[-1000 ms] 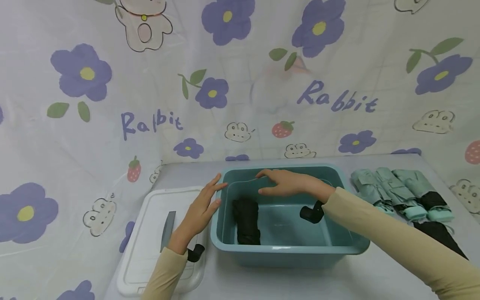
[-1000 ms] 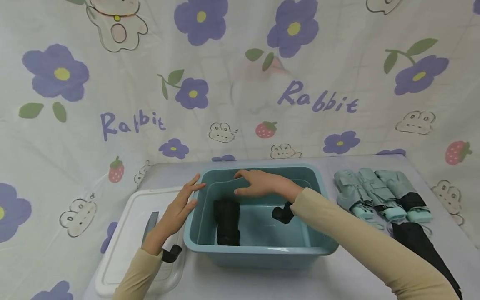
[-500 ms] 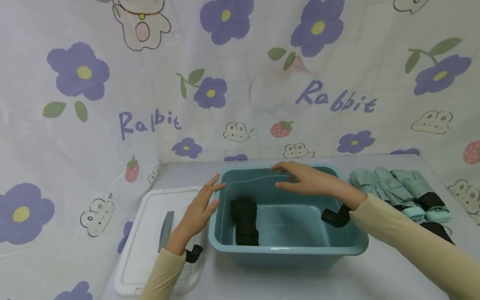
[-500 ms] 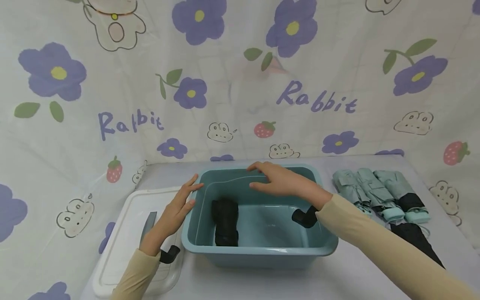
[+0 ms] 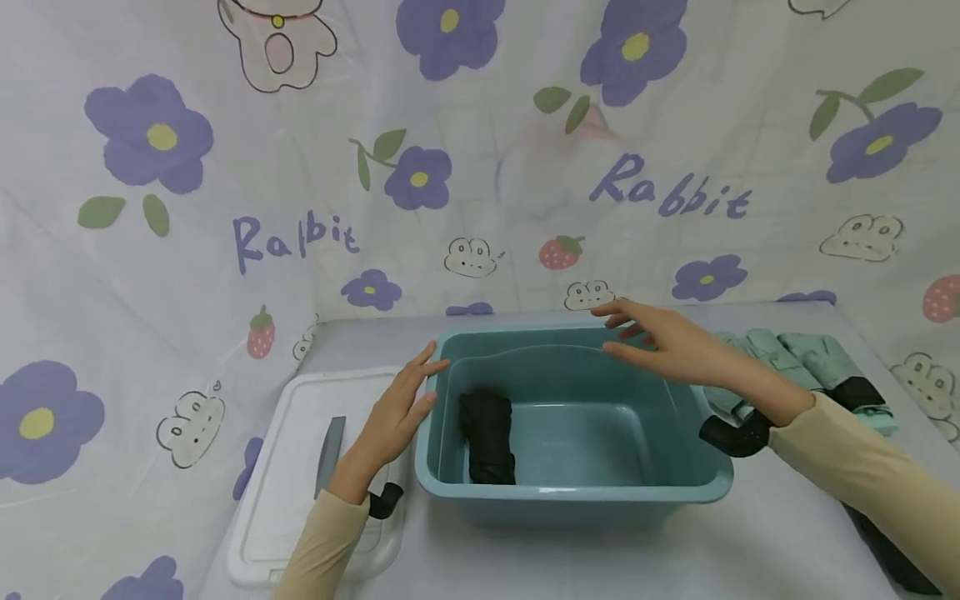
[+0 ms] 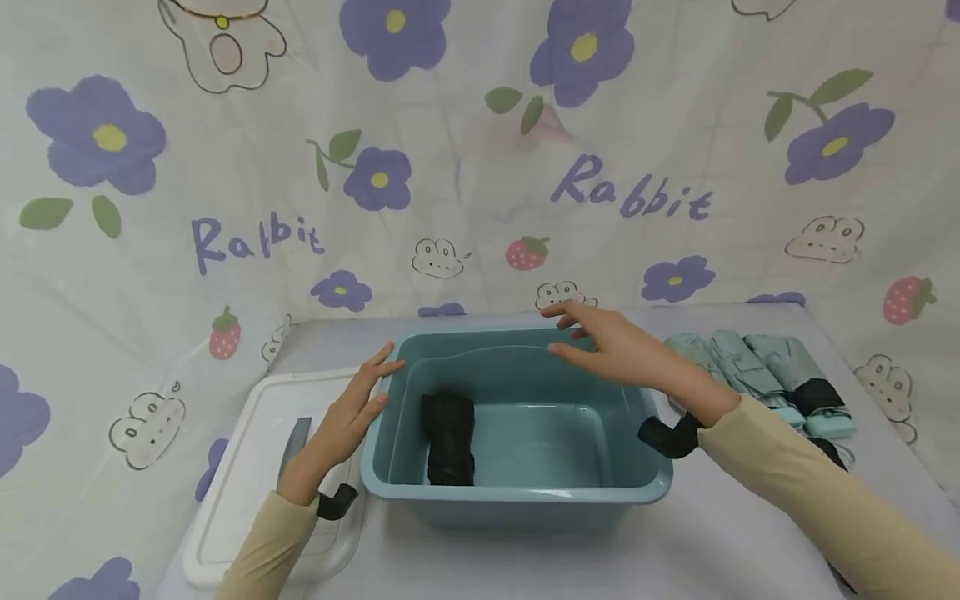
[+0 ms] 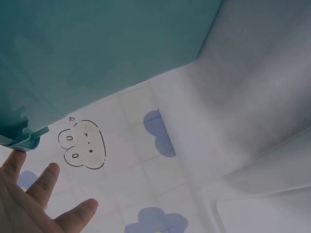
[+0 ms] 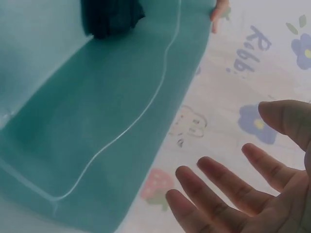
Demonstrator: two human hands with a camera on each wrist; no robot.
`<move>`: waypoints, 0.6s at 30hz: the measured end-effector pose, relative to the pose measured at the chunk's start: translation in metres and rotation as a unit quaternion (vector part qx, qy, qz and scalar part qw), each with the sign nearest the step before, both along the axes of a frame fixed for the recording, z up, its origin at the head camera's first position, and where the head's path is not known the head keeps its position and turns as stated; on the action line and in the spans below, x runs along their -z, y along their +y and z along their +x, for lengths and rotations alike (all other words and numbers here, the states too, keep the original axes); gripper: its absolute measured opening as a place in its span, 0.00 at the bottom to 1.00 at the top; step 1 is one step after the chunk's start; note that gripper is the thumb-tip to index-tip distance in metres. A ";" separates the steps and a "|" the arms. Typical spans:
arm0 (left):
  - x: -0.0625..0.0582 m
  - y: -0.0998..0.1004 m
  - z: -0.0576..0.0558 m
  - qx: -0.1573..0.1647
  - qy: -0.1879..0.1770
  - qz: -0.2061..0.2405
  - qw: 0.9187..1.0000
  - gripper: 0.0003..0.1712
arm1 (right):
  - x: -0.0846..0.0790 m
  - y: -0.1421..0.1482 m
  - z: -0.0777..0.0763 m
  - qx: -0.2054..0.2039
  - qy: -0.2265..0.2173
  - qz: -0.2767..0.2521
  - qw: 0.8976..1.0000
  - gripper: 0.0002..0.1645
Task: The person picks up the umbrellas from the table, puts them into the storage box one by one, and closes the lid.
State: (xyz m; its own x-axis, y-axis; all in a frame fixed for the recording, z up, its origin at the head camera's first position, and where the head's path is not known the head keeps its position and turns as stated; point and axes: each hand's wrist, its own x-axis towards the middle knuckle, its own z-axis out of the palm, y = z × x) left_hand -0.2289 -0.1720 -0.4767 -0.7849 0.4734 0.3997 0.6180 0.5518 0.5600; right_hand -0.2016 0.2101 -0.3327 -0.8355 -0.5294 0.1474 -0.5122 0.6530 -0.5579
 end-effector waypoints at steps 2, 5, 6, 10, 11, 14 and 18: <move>0.000 0.000 0.000 0.000 0.000 0.001 1.000 0.25 | -0.001 0.005 0.002 0.004 0.000 0.000 1.000 0.28; 0.000 0.000 0.001 0.000 -0.001 0.003 1.000 0.25 | -0.001 0.012 0.004 0.008 -0.002 0.003 1.000 0.28; 0.001 0.000 0.001 -0.001 -0.001 0.003 1.000 0.25 | -0.001 0.013 0.005 0.011 -0.003 0.005 1.000 0.28; 0.000 -0.002 0.001 -0.001 -0.004 0.003 1.000 0.25 | 0.002 0.019 0.007 0.021 -0.001 0.004 1.000 0.28; 0.000 -0.002 0.000 -0.001 -0.005 0.003 1.000 0.25 | 0.002 0.021 0.008 0.022 0.004 0.003 1.000 0.28; 0.000 -0.002 -0.001 0.002 -0.006 0.004 1.000 0.25 | 0.005 0.026 0.011 0.024 0.026 -0.003 0.999 0.28; 0.000 0.000 -0.001 0.003 -0.004 0.004 1.000 0.25 | 0.009 0.036 0.015 0.024 0.058 -0.007 0.998 0.27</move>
